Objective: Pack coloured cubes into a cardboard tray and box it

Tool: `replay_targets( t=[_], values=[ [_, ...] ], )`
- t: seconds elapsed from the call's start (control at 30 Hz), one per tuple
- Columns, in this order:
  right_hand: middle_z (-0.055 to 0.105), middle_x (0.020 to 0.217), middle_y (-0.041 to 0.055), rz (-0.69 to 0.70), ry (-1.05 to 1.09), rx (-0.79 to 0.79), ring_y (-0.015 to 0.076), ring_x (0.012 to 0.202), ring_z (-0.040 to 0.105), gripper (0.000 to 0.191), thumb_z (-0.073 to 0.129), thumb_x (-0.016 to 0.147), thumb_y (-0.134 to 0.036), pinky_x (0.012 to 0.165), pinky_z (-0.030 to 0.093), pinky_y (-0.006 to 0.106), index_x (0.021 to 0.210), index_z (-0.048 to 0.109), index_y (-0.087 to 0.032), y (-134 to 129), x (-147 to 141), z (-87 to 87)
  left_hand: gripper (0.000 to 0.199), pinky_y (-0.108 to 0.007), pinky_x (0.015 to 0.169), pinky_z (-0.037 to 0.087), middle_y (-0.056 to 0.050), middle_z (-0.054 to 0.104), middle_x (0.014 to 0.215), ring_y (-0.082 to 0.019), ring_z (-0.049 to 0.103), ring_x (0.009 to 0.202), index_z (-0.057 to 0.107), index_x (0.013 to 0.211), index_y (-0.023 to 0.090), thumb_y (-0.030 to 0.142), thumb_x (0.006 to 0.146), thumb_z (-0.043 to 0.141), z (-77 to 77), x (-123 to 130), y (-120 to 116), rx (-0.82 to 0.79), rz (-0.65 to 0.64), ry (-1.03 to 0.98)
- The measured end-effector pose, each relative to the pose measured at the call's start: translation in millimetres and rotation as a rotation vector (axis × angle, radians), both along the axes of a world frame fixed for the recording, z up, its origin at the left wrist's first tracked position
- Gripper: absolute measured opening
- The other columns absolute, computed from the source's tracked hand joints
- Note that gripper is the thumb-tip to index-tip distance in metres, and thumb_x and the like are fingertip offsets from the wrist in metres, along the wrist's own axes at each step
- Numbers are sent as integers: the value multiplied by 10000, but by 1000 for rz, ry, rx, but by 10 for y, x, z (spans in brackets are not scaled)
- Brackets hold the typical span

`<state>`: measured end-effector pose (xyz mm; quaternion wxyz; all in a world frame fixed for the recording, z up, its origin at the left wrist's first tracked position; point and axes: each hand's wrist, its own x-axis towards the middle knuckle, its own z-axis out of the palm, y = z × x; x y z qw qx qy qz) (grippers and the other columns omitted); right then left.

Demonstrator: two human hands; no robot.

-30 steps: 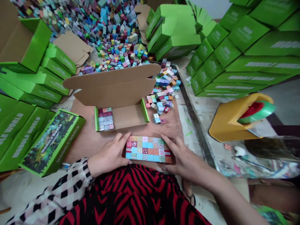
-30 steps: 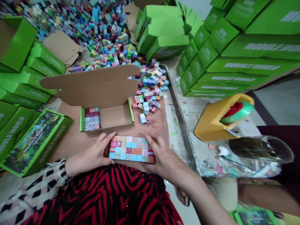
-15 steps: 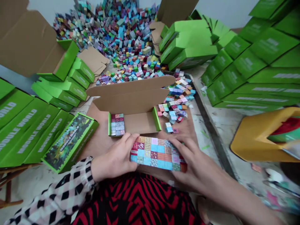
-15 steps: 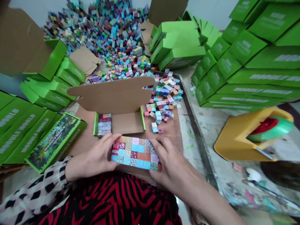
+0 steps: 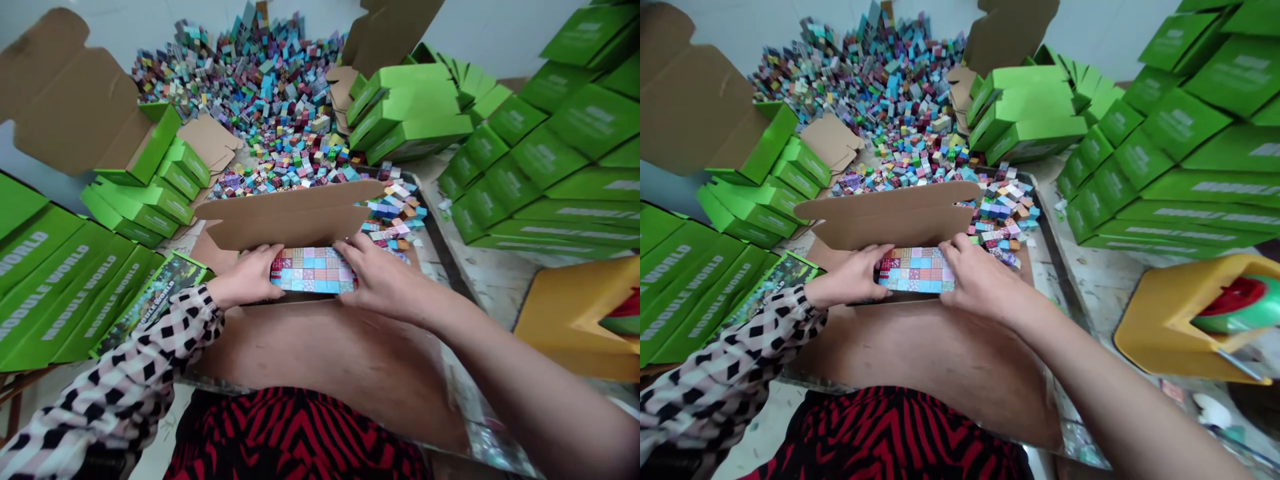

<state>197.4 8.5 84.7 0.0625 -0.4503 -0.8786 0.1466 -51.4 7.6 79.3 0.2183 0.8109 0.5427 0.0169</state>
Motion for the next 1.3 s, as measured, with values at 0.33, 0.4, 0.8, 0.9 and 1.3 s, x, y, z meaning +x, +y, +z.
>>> replay_targets(
  t=[0.33, 0.4, 0.8, 0.9, 1.3],
  values=[
    [442, 1252, 188, -9, 26, -125, 326, 1063, 527, 786, 674, 623, -307, 905, 470, 413, 1335, 435, -76, 112, -6, -98, 867, -493, 993, 384, -169, 548, 1318, -360, 509, 1198, 418, 1371, 109, 361, 590, 699, -80, 35, 32, -9, 58, 77],
    [448, 1239, 178, -9, 40, -151, 317, 1059, 527, 787, 685, 612, -306, 907, 472, 401, 1326, 446, -77, 138, 6, -102, 869, -492, 991, 386, -167, 551, 1315, -361, 508, 1196, 422, 1369, 112, 364, 587, 706, -68, 42, 31, -15, 67, 81],
    [466, 1167, 141, 51, 111, -107, 294, 1029, 525, 716, 696, 610, -288, 868, 490, 391, 1273, 484, -120, 166, 89, -21, 852, -461, 958, 428, -179, 577, 1209, -336, 552, 1098, 429, 1354, 69, 346, 599, 711, 40, 59, -8, 2, 55, 3],
    [462, 1210, 142, 13, 140, -119, 308, 1061, 521, 713, 675, 644, -291, 903, 475, 426, 1309, 463, -144, -81, 178, 56, 798, -474, 944, 433, -152, 578, 1155, -329, 549, 1069, 434, 1344, 100, 354, 629, 680, 138, 60, -242, 52, 11, -28],
    [400, 1318, 159, -122, 266, -534, 296, 1171, 490, 743, 628, 678, -200, 989, 463, 430, 1376, 381, -148, -1136, 225, -374, 780, -517, 953, 431, -133, 542, 1120, -320, 523, 1063, 379, 1371, 124, 272, 650, 636, -230, 155, -1230, -211, 53, -42]
  ],
)
